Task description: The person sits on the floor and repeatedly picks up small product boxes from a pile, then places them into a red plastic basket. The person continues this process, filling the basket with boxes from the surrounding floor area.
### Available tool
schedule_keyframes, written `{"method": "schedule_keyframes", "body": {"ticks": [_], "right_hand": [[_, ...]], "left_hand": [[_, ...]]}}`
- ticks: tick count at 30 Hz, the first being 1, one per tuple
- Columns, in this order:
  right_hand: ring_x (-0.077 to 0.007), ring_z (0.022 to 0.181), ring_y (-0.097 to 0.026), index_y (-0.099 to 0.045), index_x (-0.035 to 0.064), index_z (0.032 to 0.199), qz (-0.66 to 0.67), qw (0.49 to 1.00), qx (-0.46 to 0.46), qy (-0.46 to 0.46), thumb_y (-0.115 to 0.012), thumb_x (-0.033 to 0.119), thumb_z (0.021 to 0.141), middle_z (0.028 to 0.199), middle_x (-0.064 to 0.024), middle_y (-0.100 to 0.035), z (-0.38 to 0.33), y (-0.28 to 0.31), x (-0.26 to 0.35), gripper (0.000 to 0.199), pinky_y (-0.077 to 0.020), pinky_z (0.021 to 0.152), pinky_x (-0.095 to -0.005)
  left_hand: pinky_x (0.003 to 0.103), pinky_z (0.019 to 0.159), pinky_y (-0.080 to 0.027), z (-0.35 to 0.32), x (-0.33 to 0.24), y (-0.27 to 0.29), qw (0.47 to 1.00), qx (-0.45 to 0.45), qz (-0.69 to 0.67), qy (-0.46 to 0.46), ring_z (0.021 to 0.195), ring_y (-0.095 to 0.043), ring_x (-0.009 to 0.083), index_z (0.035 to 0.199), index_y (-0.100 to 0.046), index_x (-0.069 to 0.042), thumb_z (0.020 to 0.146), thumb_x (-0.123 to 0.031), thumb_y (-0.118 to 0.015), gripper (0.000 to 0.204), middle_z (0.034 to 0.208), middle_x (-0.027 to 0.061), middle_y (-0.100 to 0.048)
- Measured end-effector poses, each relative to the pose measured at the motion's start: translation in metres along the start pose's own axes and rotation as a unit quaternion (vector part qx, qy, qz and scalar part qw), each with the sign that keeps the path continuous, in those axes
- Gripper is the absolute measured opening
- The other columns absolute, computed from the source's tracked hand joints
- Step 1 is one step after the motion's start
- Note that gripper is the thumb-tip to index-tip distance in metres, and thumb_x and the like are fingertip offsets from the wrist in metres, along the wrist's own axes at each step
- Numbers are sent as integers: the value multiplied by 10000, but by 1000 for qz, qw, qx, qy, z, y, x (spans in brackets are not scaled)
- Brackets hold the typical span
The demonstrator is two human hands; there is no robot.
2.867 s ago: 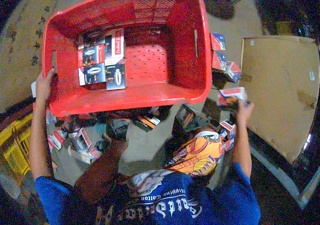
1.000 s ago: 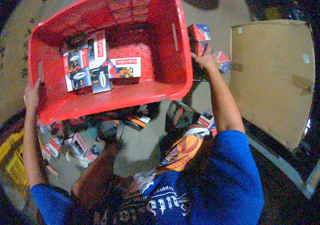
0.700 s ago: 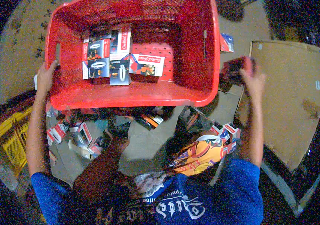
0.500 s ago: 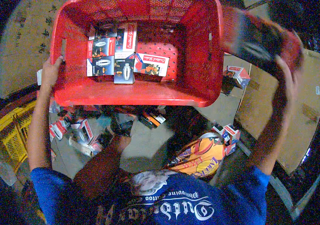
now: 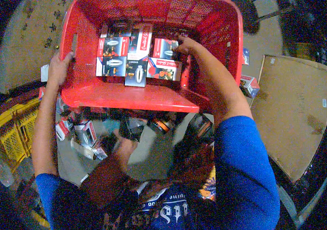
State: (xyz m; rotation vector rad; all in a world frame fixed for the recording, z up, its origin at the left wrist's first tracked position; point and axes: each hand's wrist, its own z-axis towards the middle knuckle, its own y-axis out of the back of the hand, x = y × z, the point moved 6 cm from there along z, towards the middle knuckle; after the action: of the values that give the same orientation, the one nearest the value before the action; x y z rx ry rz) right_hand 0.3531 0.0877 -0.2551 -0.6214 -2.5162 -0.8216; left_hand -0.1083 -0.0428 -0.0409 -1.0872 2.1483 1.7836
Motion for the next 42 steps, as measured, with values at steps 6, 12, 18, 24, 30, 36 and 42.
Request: {"method": "schedule_keyframes", "body": {"ticks": [6,12,18,24,30,36,42], "right_hand": [[-236,885,-659,-463,197,1445,-71,980,185,-5,-761,233,834,1102,-99,-698,5,-51,12,680,-567,714,-431],[-430,1131,-603,-416,181,1461,-201,924,-119,302,-588,505,910,1277,-216,-611,-100,36,131,662,-491,964,-500],[-167,941,-658,-617,27,1210,64,856,-426,286,-570,274,999,1132,-81,-680,-250,216,73,328,-520,830,-293],[-168,874,-664,-593,3,1186,281,799,-513,139,-557,250,1011,1099,-121,-682,-280,187,-48,305,-545,761,-310],[-164,895,-650,-593,-7,1212,243,812,-472,243,-548,208,1010,1084,-131,-681,-305,166,15,298,-531,788,-308],[-375,933,-683,-617,72,1207,-185,895,-156,375,-630,324,910,1029,-169,-707,-184,70,154,390,-547,808,-474],[-326,920,-694,-698,111,1148,-379,917,44,114,-682,265,845,1041,-148,-720,-56,-2,101,341,-556,794,-458]], "left_hand": [[440,799,-494,0,-6,2,1000,-10,20,-17,862,-674,367,1077,-672,7,896,-410,-614,459,929,218,-705],[416,806,-493,-3,-7,2,996,28,15,79,869,-680,330,1090,-672,8,909,-378,-606,432,939,202,-709],[389,811,-499,-4,-15,4,999,7,33,30,883,-685,287,1120,-675,-2,922,-355,-608,410,968,180,-719],[372,722,-499,0,-6,1,999,1,47,19,759,-654,228,1093,-670,-1,936,-369,-613,405,876,117,-705],[340,661,-497,9,8,-2,999,-28,17,-29,694,-632,171,1102,-658,-15,952,-336,-612,358,836,62,-695],[354,729,-521,10,6,-2,996,-26,76,-49,778,-672,199,1147,-655,-14,952,-323,-612,369,911,97,-722],[421,822,-496,1,-3,1,1000,2,19,17,909,-682,349,1129,-658,9,908,-356,-614,428,985,223,-705]]}}
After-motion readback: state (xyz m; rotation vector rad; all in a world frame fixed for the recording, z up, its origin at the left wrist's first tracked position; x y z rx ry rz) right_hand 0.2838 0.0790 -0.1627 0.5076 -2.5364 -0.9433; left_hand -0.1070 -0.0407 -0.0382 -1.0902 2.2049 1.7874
